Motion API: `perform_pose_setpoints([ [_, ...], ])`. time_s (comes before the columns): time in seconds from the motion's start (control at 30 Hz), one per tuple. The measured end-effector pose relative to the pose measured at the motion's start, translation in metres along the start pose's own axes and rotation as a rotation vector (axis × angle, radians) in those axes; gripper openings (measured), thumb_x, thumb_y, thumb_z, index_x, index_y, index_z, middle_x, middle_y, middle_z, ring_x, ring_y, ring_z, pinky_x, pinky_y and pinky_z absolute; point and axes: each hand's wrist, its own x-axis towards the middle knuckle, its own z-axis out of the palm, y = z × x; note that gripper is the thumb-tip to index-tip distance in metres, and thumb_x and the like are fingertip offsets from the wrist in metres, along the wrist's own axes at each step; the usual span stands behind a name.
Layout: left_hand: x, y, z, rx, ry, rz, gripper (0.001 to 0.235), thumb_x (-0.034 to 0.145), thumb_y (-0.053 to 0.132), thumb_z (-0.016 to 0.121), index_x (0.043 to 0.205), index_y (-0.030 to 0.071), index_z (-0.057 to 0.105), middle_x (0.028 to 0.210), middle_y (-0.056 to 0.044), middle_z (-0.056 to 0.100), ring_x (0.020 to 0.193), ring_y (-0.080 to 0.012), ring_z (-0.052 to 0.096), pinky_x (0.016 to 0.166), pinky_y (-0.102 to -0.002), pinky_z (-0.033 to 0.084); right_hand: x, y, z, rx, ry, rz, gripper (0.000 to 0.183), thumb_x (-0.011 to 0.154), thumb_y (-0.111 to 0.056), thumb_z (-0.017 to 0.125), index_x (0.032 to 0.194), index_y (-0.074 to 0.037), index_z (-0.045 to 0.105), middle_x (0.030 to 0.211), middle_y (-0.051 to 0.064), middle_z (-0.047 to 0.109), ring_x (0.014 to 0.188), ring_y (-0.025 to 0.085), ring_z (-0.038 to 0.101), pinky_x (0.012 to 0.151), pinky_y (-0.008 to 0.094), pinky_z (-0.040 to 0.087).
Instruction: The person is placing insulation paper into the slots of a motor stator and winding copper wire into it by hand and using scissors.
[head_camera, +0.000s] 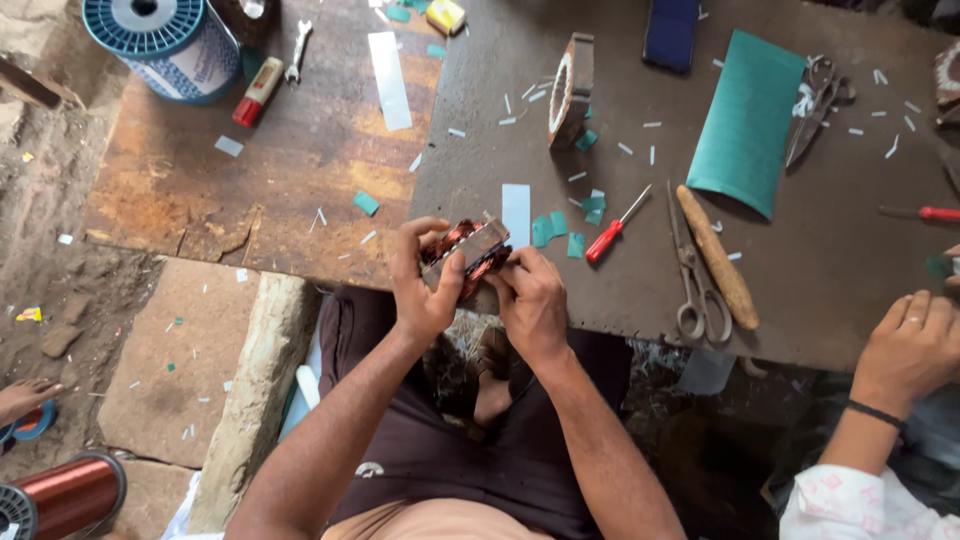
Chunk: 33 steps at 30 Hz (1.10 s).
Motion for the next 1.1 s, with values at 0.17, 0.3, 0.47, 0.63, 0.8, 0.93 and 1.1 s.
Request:
perform_pose_setpoints([
  [0.17, -0.011, -0.009, 0.006, -0.025, 0.105, 0.037, 0.044, 0.100, 0.014, 0.067, 0.137, 0.002, 0.047, 0.109, -0.005, 0.054, 0.097, -0.0135, 0.053, 0.089, -0.029, 0.046, -0.008, 0.017, -0.007, 0.000, -0.053, -0.009, 0.014, 0.087, 0.002, 0.071, 0.100, -0.001, 0.072, 0.103, 0.010, 0.068, 0.097, 0.032, 0.067, 0.085, 0.042, 0.053],
  [0.3, -0.013, -0.005, 0.011, -0.013, 0.132, 0.006, 0.048, 0.098, 0.012, 0.068, 0.139, 0.003, 0.043, 0.124, -0.007, 0.048, 0.099, -0.0147, 0.052, 0.090, -0.030, 0.046, 0.001, 0.020, -0.027, -0.147, 0.002, -0.049, 0.027, 0.094, 0.000, 0.069, 0.121, -0.001, 0.072, 0.117, 0.011, 0.069, 0.101, 0.032, 0.061, 0.090, 0.042, 0.051],
  [0.47, -0.010, 0.020, -0.004, 0.157, 0.059, 0.170, 0.068, 0.086, 0.008, 0.075, 0.138, -0.002, 0.033, 0.115, -0.010, 0.049, 0.105, -0.0217, 0.050, 0.096, -0.039, 0.041, -0.008, 0.010, -0.039, -0.312, -0.176, -0.178, 0.057, 0.081, -0.034, 0.083, 0.123, 0.003, 0.070, 0.118, 0.011, 0.070, 0.100, 0.031, 0.057, 0.086, 0.045, 0.041],
  [0.63, -0.064, 0.052, -0.019, 0.042, 0.000, 0.154, 0.033, 0.101, 0.015, 0.072, 0.126, 0.008, 0.051, 0.102, -0.004, 0.058, 0.081, -0.0128, 0.054, 0.069, -0.027, 0.045, -0.047, 0.022, -0.058, -0.209, -0.127, -0.165, 0.038, 0.078, -0.019, 0.086, 0.112, -0.007, 0.075, 0.110, 0.004, 0.072, 0.096, 0.028, 0.059, 0.085, 0.042, 0.044],
  [0.8, -0.080, 0.069, 0.006, 0.052, -0.358, -0.323, 0.012, 0.095, 0.013, 0.073, 0.101, 0.004, 0.068, 0.083, -0.006, 0.072, 0.072, -0.0143, 0.072, 0.065, -0.028, 0.055, -0.066, 0.017, -0.054, 0.047, 0.124, 0.123, 0.022, 0.093, 0.003, 0.078, 0.114, -0.004, 0.072, 0.099, 0.007, 0.072, 0.088, 0.018, 0.068, 0.074, 0.030, 0.054],
  [0.93, -0.068, 0.072, 0.022, -0.015, -0.396, -0.343, 0.026, 0.096, 0.013, 0.075, 0.116, 0.002, 0.062, 0.100, -0.008, 0.074, 0.086, -0.0174, 0.073, 0.076, -0.030, 0.058, -0.079, 0.008, -0.045, 0.619, 0.301, 0.520, 0.015, 0.098, 0.002, 0.070, 0.112, -0.003, 0.064, 0.098, 0.003, 0.071, 0.082, 0.008, 0.068, 0.073, 0.024, 0.057],
  [1.1, -0.058, 0.061, 0.052, -0.189, -0.286, -0.503, 0.035, 0.099, 0.008, 0.074, 0.130, 0.003, 0.057, 0.103, -0.007, 0.075, 0.095, -0.0139, 0.072, 0.080, -0.029, 0.060, -0.099, -0.007, -0.041, 0.706, 0.261, 0.525, 0.011, 0.098, 0.004, 0.070, 0.107, 0.000, 0.065, 0.100, 0.004, 0.069, 0.089, 0.007, 0.064, 0.080, 0.022, 0.053],
])
